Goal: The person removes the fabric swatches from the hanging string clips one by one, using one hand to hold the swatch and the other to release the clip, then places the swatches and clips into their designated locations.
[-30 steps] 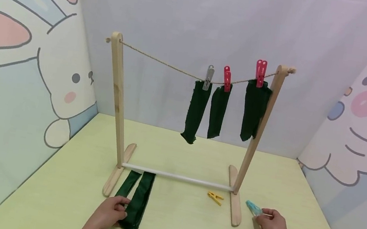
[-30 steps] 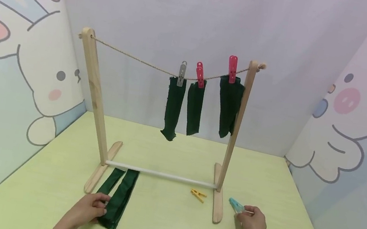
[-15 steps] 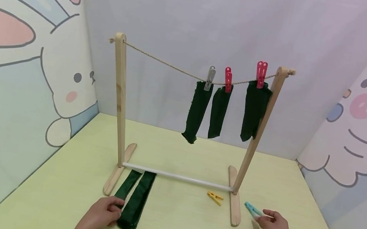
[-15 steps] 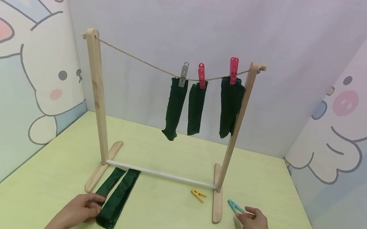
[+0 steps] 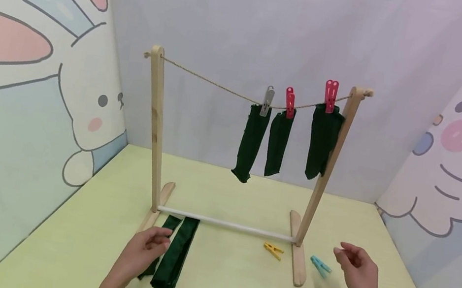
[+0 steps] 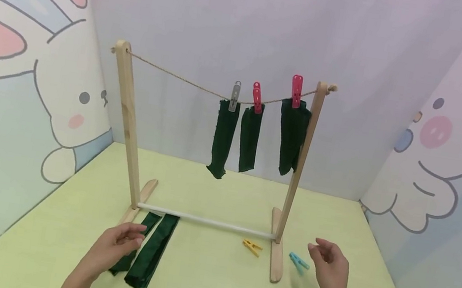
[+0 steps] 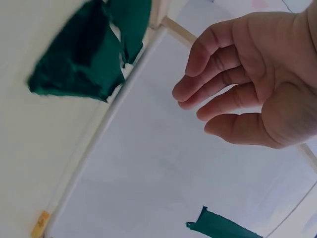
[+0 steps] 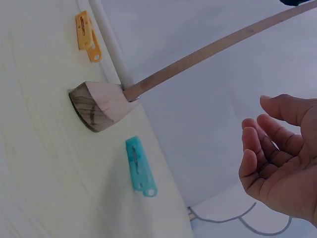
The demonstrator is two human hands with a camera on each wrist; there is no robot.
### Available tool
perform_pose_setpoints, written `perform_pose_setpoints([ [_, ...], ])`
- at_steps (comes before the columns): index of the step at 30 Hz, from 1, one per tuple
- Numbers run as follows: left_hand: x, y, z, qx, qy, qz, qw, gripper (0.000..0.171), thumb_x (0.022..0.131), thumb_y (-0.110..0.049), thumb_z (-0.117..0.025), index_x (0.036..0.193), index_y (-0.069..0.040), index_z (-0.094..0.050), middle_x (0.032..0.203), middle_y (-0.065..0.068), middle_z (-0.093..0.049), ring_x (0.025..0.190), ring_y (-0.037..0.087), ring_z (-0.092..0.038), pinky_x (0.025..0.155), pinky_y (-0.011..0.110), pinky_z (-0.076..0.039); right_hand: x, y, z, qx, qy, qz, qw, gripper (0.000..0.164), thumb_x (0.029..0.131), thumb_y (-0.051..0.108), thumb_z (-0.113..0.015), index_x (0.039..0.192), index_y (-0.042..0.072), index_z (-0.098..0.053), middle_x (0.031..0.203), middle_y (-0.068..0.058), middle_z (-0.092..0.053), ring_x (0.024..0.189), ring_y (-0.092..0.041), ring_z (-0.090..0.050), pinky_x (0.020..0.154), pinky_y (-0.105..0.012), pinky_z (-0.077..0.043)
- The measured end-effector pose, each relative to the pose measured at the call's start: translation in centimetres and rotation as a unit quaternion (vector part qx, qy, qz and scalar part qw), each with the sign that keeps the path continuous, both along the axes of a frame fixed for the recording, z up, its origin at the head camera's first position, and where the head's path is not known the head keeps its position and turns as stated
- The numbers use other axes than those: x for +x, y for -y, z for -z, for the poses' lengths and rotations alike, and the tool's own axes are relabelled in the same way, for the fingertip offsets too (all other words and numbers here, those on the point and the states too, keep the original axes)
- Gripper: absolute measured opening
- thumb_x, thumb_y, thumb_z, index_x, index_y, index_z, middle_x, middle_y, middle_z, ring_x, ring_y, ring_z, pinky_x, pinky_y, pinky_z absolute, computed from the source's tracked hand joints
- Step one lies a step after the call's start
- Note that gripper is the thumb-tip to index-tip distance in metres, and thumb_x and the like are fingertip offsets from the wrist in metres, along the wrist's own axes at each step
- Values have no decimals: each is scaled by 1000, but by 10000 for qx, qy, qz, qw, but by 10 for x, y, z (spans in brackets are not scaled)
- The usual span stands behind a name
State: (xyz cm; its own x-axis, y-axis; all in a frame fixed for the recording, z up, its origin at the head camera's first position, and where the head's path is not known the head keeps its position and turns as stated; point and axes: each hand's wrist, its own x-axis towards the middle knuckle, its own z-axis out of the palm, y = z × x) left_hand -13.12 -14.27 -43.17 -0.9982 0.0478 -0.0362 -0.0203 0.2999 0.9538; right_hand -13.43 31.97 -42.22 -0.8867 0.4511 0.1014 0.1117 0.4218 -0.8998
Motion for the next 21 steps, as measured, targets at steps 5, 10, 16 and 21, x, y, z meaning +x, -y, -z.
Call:
perform_pose_setpoints([
  [5,-6,-8,-15,176,-400,-108,9990,24,88,1,-60,112,1,-61,94,7,-63,87,19,-59,71,27,-49,-4,6,-14,-431,-738,143,9962,24,88,17,-65,106,2,-60,78,12,-60,69,-3,-57,60,-16,-45],
  [10,-11,-13,-22,312,-572,-73,9978,23,88,2,-59,111,0,-62,96,8,-63,91,20,-59,73,26,-50,-5,13,-23,-1135,-1196,58,9863,17,86,10,-67,101,3,-63,78,8,-62,68,-4,-58,59,-13,-45],
  [16,-20,-19,-31,386,-742,-46,9965,21,88,0,-61,109,-2,-63,96,8,-62,90,20,-59,74,26,-50,-11,22,-36,-927,-1646,-557,9804,22,86,4,-65,106,-3,-60,83,5,-61,73,-5,-59,66,-12,-47],
  [21,-28,-23,-35,624,-907,190,9937,24,88,-4,-62,113,-4,-62,100,8,-62,91,21,-60,76,27,-49,-20,26,-47,9,-1976,-1184,9731,22,87,2,-63,109,-1,-59,89,7,-63,79,-4,-58,66,-13,-47],
])
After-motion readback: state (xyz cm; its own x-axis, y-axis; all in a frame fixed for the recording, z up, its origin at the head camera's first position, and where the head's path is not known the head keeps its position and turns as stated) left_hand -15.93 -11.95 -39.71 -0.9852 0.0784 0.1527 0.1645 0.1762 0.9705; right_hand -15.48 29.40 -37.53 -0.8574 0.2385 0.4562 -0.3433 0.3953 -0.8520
